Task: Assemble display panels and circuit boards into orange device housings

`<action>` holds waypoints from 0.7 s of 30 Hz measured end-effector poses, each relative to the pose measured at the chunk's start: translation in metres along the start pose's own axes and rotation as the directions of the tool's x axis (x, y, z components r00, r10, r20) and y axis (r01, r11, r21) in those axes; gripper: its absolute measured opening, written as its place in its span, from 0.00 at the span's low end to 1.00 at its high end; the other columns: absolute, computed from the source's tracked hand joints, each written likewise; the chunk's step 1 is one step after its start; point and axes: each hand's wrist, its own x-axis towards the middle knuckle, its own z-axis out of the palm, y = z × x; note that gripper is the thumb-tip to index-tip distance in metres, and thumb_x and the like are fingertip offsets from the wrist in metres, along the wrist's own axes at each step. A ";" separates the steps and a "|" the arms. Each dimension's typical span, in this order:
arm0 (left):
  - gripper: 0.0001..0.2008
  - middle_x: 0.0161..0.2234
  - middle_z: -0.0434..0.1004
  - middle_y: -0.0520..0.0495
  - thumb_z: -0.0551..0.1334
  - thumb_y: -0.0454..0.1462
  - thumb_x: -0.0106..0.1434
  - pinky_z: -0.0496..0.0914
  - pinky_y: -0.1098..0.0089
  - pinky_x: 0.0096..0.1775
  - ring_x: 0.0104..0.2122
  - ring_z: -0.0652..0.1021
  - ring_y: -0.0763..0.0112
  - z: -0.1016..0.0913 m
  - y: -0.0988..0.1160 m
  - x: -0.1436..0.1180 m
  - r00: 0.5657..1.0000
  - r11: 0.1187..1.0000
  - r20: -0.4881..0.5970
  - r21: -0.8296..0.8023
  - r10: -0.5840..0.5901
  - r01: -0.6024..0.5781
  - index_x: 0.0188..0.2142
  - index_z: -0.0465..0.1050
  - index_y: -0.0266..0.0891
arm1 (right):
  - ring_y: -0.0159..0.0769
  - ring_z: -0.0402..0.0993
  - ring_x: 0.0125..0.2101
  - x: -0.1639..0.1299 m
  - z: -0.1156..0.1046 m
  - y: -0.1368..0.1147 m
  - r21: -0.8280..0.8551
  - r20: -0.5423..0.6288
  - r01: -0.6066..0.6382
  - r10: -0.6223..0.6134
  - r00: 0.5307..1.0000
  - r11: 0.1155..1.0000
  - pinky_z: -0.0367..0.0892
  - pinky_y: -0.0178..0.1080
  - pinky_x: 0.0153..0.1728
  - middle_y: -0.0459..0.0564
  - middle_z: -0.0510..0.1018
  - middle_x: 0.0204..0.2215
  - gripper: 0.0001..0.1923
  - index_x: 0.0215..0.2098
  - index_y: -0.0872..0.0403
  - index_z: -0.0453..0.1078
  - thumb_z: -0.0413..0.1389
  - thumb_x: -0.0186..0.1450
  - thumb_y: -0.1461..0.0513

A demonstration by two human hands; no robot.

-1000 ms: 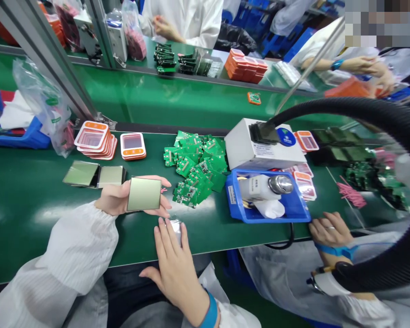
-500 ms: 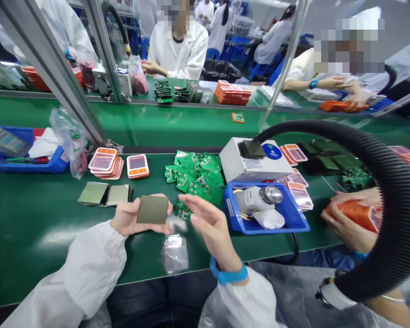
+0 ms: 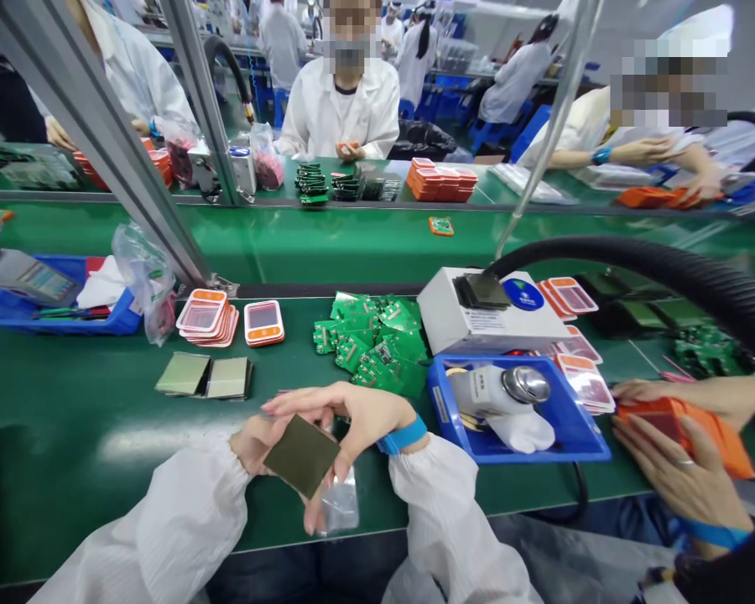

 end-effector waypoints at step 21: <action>0.12 0.37 0.74 0.45 0.62 0.45 0.59 0.69 0.62 0.42 0.35 0.77 0.64 0.077 0.041 0.002 0.787 0.531 -0.321 0.847 0.527 -0.011 0.36 0.69 0.39 | 0.44 0.75 0.45 -0.002 0.007 0.025 0.522 -0.717 0.486 0.052 0.695 0.700 0.56 0.55 0.60 0.52 0.78 0.38 0.29 0.45 0.55 0.67 0.60 0.52 0.47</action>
